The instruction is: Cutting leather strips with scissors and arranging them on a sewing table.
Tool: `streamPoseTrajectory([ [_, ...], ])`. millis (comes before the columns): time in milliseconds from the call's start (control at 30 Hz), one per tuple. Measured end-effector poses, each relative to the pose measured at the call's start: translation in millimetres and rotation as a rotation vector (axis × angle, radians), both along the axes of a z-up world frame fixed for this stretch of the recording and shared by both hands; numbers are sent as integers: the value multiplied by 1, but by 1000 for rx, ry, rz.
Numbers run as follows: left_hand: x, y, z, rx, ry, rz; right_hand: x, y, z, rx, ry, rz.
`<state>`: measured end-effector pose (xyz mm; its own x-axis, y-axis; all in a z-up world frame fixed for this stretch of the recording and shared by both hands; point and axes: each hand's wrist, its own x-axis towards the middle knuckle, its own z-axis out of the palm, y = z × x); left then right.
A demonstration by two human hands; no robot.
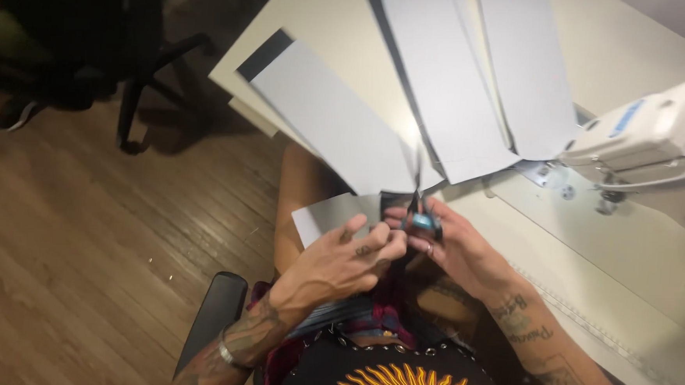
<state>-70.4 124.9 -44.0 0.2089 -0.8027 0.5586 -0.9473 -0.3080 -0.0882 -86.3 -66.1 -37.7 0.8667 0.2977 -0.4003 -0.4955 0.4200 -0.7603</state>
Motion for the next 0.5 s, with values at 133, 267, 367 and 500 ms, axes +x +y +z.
streamPoseTrajectory([
  [133,-3,6,-1,-145,-102,149,9,-2,-34,78,50,-31],
  [267,-25,8,-35,-739,914,546,14,1,-34,92,120,-56],
  [367,-39,-1,-47,-1155,1750,704,17,9,-20,234,89,-79],
  [500,-43,-22,-93,-1187,2785,-294,26,20,-11,394,-18,7],
])
